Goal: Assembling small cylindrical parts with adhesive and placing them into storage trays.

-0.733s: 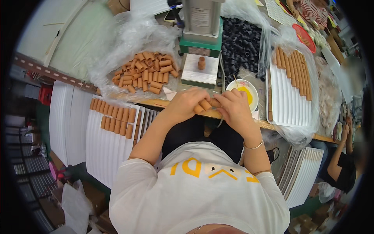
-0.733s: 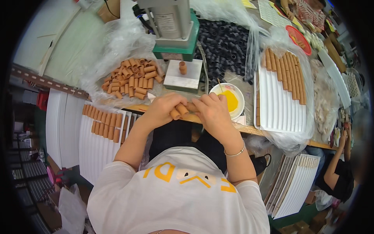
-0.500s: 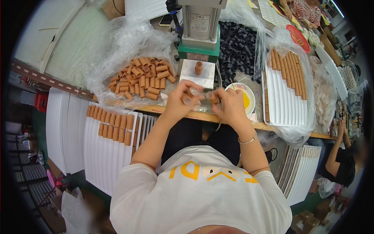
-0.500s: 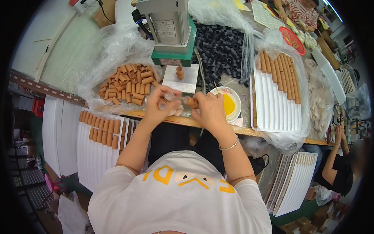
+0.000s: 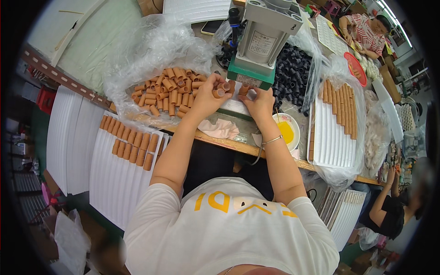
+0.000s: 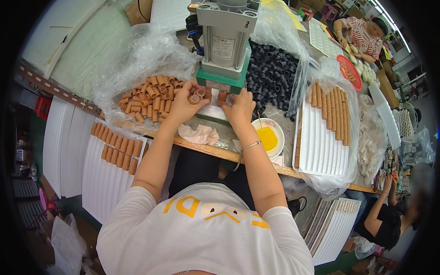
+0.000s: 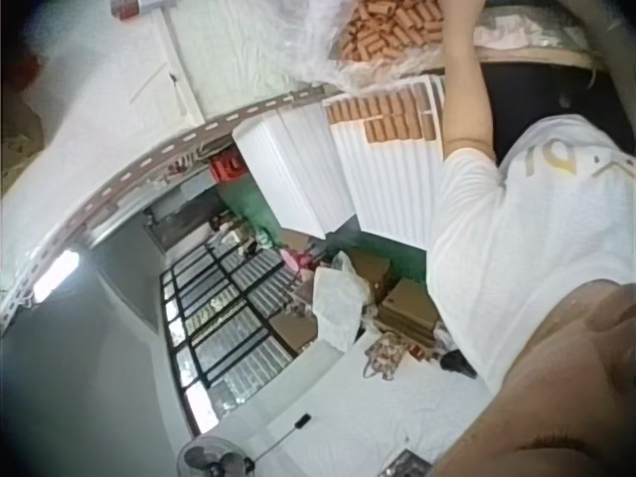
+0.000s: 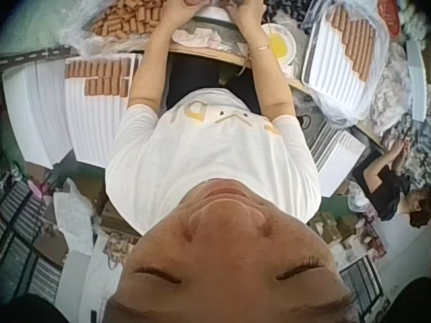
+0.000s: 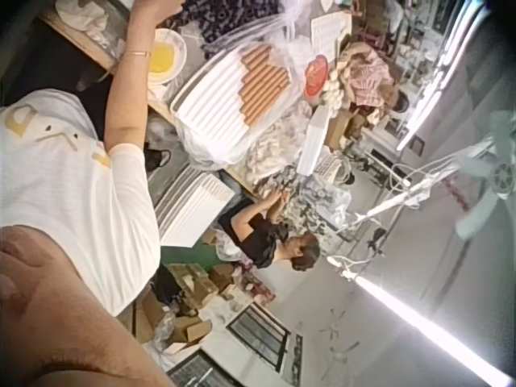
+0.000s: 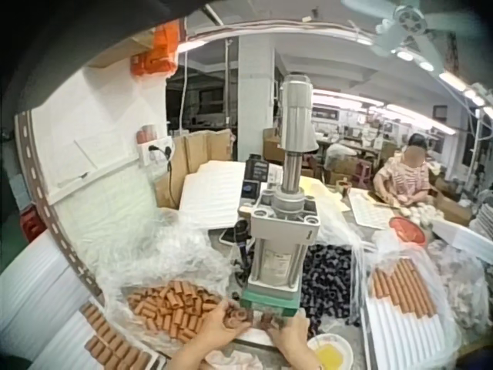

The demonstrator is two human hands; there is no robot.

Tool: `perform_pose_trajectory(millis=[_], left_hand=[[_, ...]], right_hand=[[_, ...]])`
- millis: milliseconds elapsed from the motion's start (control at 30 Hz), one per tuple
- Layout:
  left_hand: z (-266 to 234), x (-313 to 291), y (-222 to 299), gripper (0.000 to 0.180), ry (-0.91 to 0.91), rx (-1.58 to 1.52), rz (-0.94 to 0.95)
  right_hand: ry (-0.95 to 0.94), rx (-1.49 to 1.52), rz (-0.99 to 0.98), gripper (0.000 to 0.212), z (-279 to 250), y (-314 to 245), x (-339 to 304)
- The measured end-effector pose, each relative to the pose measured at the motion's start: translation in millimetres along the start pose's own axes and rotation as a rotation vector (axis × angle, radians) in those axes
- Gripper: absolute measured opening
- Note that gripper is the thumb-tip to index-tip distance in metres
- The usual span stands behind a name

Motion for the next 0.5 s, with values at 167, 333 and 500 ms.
perform_pose_trajectory(millis=[167, 333, 500], left_hand=[[-3.5, -34.9, -2.8, 0.032, -0.194, -0.154, 0.016], [14.6, -74.6, 7.8, 0.036, -0.404, -0.243, -0.072], [10.6, -104.5, 29.5, 0.033, -0.151, 0.066, -0.089]], right_hand=[[0.009, 0.084, -0.063, 0.057, -39.7, -21.3, -22.8], [-0.173, 0.713, -0.018, 0.032, -47.8, -69.9, -42.4], [-0.123, 0.478, -0.158, 0.016, -55.3, -82.0, -53.6]])
Point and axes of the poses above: each hand's wrist, its own x-axis towards the middle knuckle, its own z-axis out of the palm, y = z × x, the point moved 9 cm from there along x, towards the middle knuckle, and after that the axes turned 15 degrees about -z, right-handed, at the moved point
